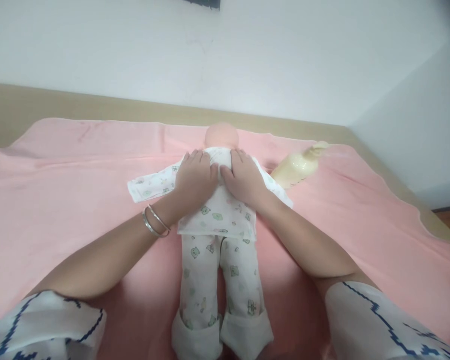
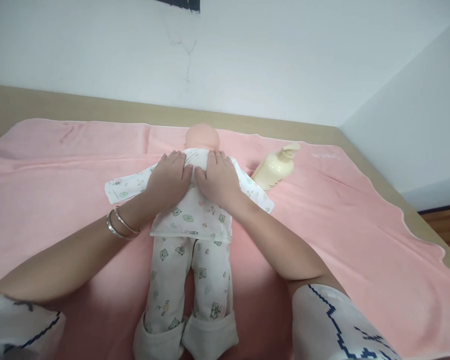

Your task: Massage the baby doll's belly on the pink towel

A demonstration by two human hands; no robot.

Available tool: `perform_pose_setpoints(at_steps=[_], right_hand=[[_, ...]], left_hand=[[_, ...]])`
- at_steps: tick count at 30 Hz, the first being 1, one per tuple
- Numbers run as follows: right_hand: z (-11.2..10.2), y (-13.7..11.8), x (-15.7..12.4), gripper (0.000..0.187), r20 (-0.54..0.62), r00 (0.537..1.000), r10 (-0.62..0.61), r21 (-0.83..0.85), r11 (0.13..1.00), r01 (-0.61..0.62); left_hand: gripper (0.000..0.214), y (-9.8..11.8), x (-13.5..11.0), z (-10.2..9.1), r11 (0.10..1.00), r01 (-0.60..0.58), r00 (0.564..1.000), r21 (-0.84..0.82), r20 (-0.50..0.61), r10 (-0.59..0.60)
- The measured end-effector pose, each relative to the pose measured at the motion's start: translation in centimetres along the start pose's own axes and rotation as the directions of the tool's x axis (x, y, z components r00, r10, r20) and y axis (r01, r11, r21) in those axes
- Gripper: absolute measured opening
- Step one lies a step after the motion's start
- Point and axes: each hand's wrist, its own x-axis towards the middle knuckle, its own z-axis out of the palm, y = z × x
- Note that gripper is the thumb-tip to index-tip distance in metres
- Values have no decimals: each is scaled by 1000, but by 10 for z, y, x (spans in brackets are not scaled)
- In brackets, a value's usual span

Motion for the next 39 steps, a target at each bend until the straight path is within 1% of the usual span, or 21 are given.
perform_pose_setpoints(at_steps=[4,7,10,13,17,19,22,24,26,28,30,34,39], right_hand=[[-6,-2,1,40,33,999,0,-53,999,2],[-14,-5,0,39,83,996,-13,-100,995,21],[-20,-12,-7,39,108,994,-25,-189,981,45],[-24,-23,-19,43,88,995,-35,-302,951,60],[-30,-33,-31,49,105,994,-26,-384,921,64],[-35,-32,-28,47,138,990,-24,-375,924,75],[-43,-20,-12,41,225,974,-15,-289,954,82],[-46,-10,0,41,293,956,7,-201,978,55],[-46,-2,10,44,327,945,33,-131,991,11],[-41,2,15,48,309,950,48,-116,993,-13],[-33,4,16,49,263,964,43,-143,990,-5],[-21,7,12,49,223,975,8,-190,981,35],[-17,8,10,49,170,985,3,-198,980,32]], left_hand=[[50,18,-19,-13,995,-86,995,-47,54,89],[51,22,-24,-16,987,-109,991,-122,68,118],[50,13,-17,-13,982,-84,992,-169,79,99],[50,-1,-4,-5,986,-80,991,-149,94,95],[58,-12,7,4,986,20,998,-163,56,-11],[61,-12,9,4,980,57,998,-189,48,-49],[60,-6,5,1,978,83,996,-190,32,-79],[56,1,-2,-3,986,68,998,-154,27,-65],[52,9,-11,-8,994,15,999,-112,32,-12],[52,16,-19,-12,997,-36,998,-74,43,39],[52,19,-23,-15,997,-56,997,-47,56,58],[48,19,-21,-15,997,-64,996,-42,58,67],[53,16,-20,-10,997,-38,999,-62,26,39]])
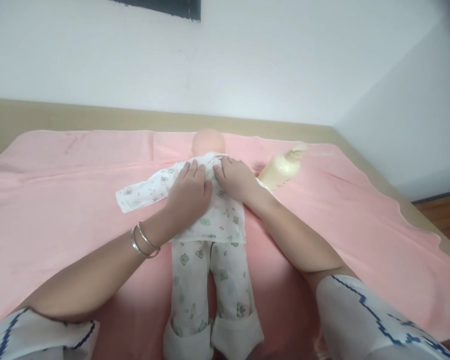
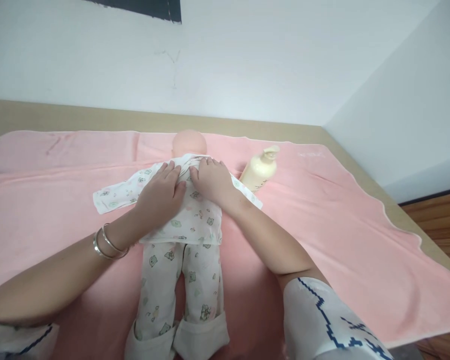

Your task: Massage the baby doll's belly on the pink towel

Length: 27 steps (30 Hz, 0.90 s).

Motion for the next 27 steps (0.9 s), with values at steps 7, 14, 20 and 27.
perform_pose_setpoints(at_steps=[7,14,20,27], right_hand=[[-1,-3,-1,46,22,999,28,-1,1000,-28],[0,-1,-2,45,9,1000,12,36,999,-12],[-1,0,-1,44,12,1000,11,60,998,-12],[1,-1,-1,44,-4,1000,26,40,999,-26]], left_hand=[[52,-1,-2,4,999,1,999,-33,-37,-2],[55,1,-3,4,999,20,1000,-42,-18,-20],[51,-1,-4,6,999,6,999,-51,-54,-8],[52,-1,-4,8,998,11,998,-57,-54,-14]])
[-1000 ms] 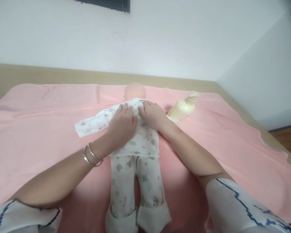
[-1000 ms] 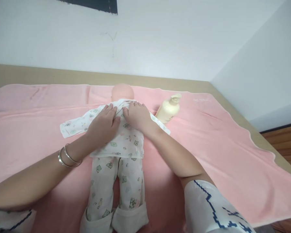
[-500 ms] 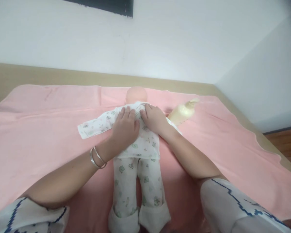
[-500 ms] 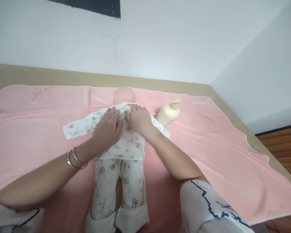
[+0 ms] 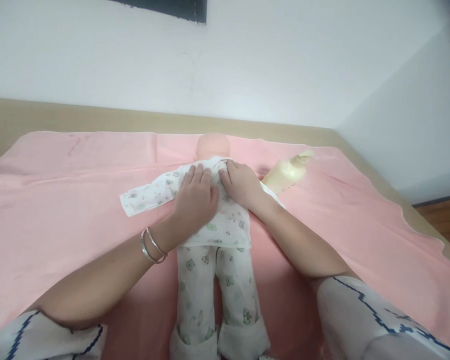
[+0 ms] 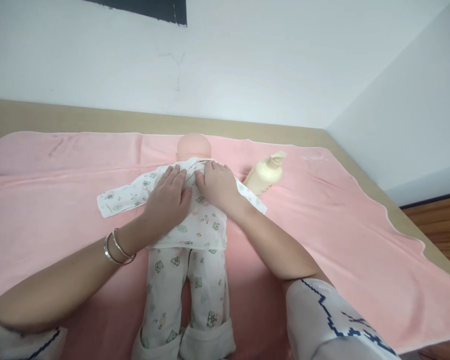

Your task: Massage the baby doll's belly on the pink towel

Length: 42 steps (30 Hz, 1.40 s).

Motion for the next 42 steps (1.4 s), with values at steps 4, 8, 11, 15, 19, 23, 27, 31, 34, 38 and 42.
perform_pose_setpoints(at_steps=[4,8,11,15,19,23,27,31,34,38,42], right_hand=[[1,0,0,45,-11,1000,1,4,1000,-1],[-1,-2,0,47,-3,1000,4,10,1000,-4],[-5,-1,-1,49,21,1000,3,20,1000,-4],[-8,0,-2,51,40,999,-18,38,999,17],[-8,2,-2,53,46,999,-26,49,999,23],[-8,0,-2,55,46,999,-15,36,999,14],[-7,-11,-15,57,7,1000,26,-72,997,-25],[-5,-29,-39,60,-65,997,-33,-188,982,21],[-2,-36,-48,59,-92,991,-98,-209,975,77],[3,-31,-38,59,-99,990,-104,-120,988,92],[7,-18,-17,61,-88,995,-52,18,998,54]], left_hand=[[51,-1,0,1,1000,-5,1000,-17,-10,5],[54,-1,1,-1,999,14,1000,-44,8,-14],[59,0,5,-4,996,63,995,-59,78,-58],[63,-4,11,-5,989,100,989,-112,118,-86],[64,-12,17,-3,984,116,988,-137,113,-101],[59,-22,25,1,986,79,996,-144,54,-72],[59,-30,29,3,989,59,998,-136,10,-58],[60,-33,31,6,992,47,999,-116,6,-47],[59,-34,31,7,994,29,1000,-109,1,-29],[53,-34,30,6,995,15,1000,-97,-19,-17],[41,-33,30,3,998,-42,998,-44,-42,40]])
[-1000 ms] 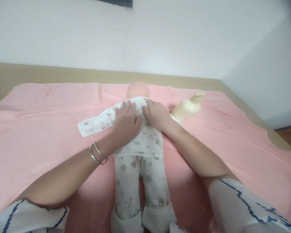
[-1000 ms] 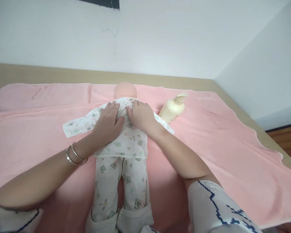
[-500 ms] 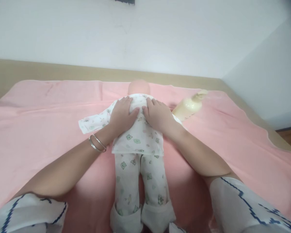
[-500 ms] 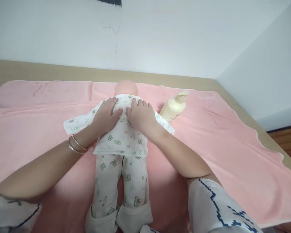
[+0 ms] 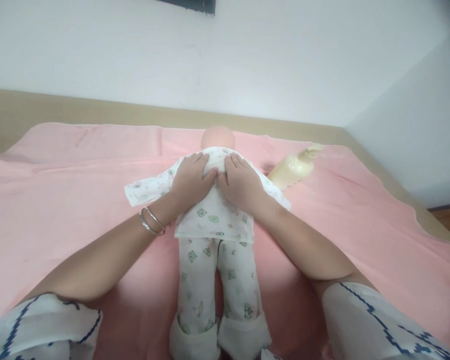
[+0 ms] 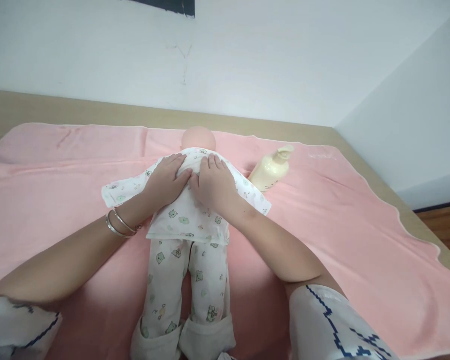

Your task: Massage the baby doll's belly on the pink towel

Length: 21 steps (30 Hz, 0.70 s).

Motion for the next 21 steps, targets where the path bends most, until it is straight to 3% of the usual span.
perform_pose_setpoints(at_steps=[5,10,14,18,21], right_hand=[[-2,8,10,67,89,995,55,85,994,-63],[-10,8,9,47,49,999,10,82,997,-14],[-12,4,4,37,24,1000,15,-26,1000,-14],[-11,-5,-11,46,-40,999,-37,-178,984,29],[-9,-13,-22,50,-79,992,-94,-234,969,73]], left_hand=[[37,8,-5,-4,995,-54,998,83,-15,55],[38,19,-13,-3,990,-99,995,101,-12,101],[44,19,-11,-3,998,-56,998,-1,18,56],[49,10,-3,0,998,36,997,-58,66,-32],[47,1,1,4,991,77,997,-107,39,-73]])
